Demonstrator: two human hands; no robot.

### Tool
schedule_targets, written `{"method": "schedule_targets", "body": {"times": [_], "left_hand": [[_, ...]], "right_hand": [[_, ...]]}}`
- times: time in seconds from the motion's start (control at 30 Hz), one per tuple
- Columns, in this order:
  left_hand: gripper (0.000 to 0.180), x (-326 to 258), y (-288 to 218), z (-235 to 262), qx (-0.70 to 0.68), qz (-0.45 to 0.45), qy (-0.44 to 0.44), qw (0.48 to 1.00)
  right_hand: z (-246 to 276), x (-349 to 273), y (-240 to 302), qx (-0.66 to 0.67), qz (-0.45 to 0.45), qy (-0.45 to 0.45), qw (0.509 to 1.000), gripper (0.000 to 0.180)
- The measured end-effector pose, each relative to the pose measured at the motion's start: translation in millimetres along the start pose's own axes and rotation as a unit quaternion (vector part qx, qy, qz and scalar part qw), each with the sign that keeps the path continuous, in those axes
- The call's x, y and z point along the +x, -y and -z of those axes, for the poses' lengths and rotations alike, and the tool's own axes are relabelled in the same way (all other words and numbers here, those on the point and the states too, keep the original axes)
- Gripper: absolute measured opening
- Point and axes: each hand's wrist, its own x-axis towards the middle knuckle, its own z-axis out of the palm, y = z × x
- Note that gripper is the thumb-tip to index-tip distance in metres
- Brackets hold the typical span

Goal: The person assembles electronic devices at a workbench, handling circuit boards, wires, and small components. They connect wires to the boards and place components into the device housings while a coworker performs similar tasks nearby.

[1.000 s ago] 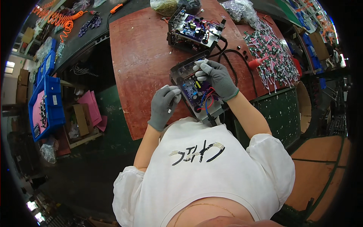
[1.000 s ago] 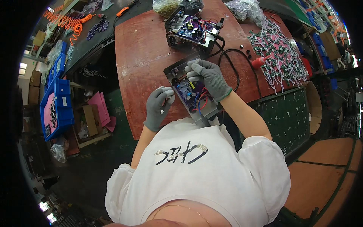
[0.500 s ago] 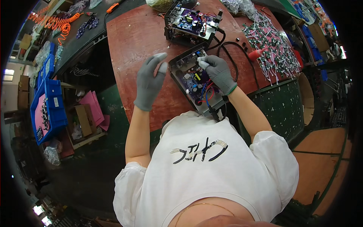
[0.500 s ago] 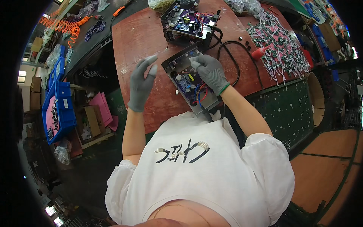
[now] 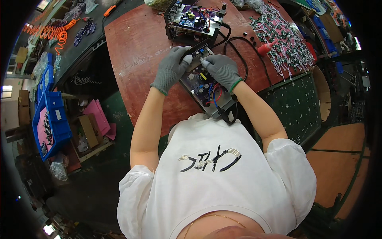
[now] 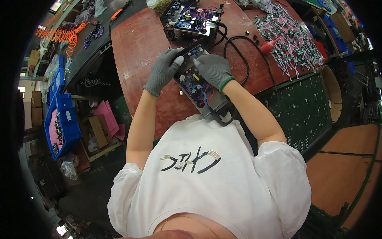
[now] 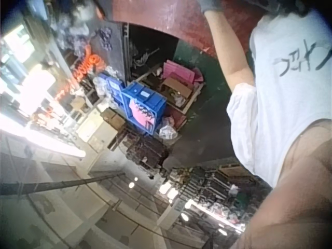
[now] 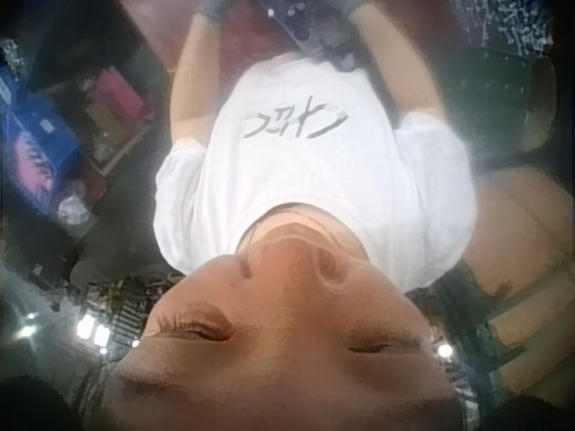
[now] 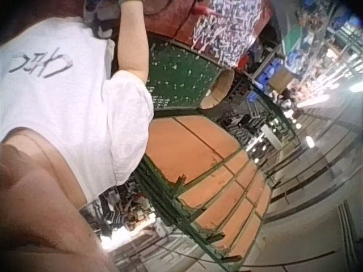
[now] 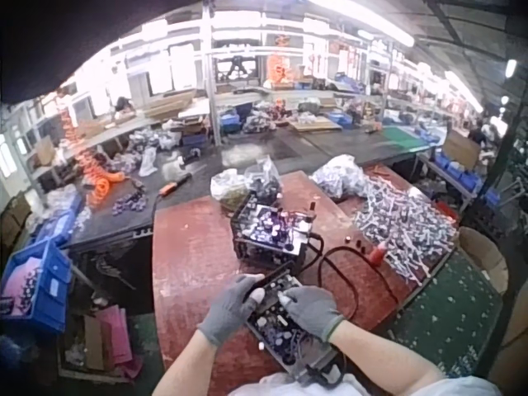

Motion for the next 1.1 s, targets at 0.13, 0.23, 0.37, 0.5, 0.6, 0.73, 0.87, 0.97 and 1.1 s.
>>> {"method": "schedule_targets", "body": {"times": [0.13, 0.23, 0.37, 0.5, 0.6, 0.73, 0.87, 0.97, 1.1], "left_hand": [[0.033, -2, 2, 1, -0.005, 0.004, 0.008, 1.000], [0.033, -4, 3, 1, -0.013, 0.006, 0.002, 1.000], [0.033, -10, 11, 1, -0.041, 0.009, -0.020, 0.999], [0.033, -11, 14, 4, -0.064, 0.017, -0.016, 0.998], [0.032, -12, 12, 6, -0.078, 0.015, -0.015, 0.997], [0.032, -11, 12, 5, -0.083, 0.011, -0.019, 0.996], [0.032, -10, 11, 6, -0.081, 0.009, -0.020, 0.996], [0.033, -11, 11, 6, -0.084, 0.012, -0.019, 0.996], [0.033, -11, 11, 6, -0.100, 0.017, -0.018, 0.995]], "right_hand": [[4, 3, 4, -0.019, -0.014, 0.026, 0.999, 0.033], [3, 2, 17, -0.110, -0.011, -0.021, 0.994, 0.031], [-10, -2, 8, -0.005, 0.167, -0.162, 0.973, 0.023], [-1, -11, 14, 0.356, 0.096, 0.028, 0.929, 0.021], [11, -7, 19, 0.509, 0.005, 0.180, 0.842, 0.024], [10, 1, 13, 0.579, -0.020, 0.225, 0.783, 0.030], [5, 10, -1, 0.668, -0.023, 0.295, 0.683, 0.035], [2, 12, -7, 0.705, -0.036, 0.297, 0.643, 0.034], [3, 11, -7, 0.699, -0.023, 0.295, 0.651, 0.033]]}}
